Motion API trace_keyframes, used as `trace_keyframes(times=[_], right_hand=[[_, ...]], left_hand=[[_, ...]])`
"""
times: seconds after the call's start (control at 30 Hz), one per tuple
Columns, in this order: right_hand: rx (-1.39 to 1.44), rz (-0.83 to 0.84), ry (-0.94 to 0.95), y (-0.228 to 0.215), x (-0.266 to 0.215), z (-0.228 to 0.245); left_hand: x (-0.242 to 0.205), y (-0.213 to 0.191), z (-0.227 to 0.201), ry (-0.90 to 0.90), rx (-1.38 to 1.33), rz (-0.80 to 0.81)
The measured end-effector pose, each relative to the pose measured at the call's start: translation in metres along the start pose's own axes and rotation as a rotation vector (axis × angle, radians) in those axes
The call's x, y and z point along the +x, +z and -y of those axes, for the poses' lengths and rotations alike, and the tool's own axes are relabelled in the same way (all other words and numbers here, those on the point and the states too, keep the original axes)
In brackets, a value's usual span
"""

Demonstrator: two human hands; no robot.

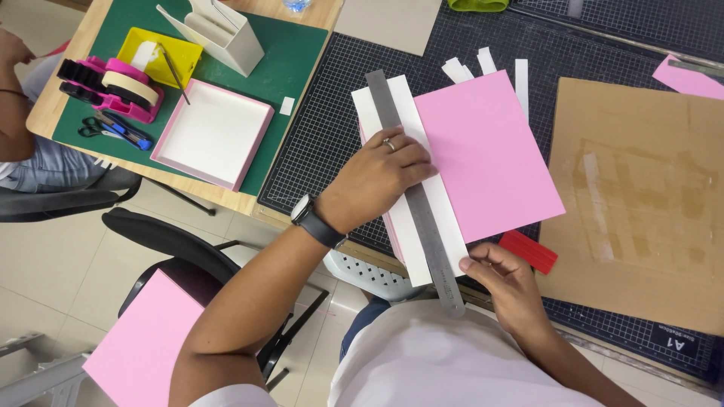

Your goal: The person applies adhesive to white paper strips using a roller and then attaches the strips to a pink box. They use a ruler to align the strips and a red tool to smooth them down onto the box surface.

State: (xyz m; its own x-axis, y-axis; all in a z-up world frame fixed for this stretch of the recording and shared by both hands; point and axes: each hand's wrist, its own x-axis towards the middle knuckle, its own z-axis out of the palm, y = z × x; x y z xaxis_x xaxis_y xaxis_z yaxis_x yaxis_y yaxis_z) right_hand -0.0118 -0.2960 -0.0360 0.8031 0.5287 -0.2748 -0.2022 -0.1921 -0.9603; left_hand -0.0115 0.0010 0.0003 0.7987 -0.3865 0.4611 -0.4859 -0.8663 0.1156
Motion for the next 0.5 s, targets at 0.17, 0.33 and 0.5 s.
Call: trace_keyframes(times=[0.17,0.33,0.5], right_hand=[[-0.205,-0.109,-0.097,-0.009,-0.006,0.001],[-0.392,-0.237,-0.638,-0.018,0.0,0.032],[-0.776,-0.093,-0.937,-0.024,0.029,0.074]], left_hand=[[-0.014,0.004,-0.006,-0.016,-0.01,-0.012],[-0.021,-0.023,-0.05,-0.171,-0.117,-0.116],[-0.05,-0.025,-0.107,-0.002,-0.419,0.182]])
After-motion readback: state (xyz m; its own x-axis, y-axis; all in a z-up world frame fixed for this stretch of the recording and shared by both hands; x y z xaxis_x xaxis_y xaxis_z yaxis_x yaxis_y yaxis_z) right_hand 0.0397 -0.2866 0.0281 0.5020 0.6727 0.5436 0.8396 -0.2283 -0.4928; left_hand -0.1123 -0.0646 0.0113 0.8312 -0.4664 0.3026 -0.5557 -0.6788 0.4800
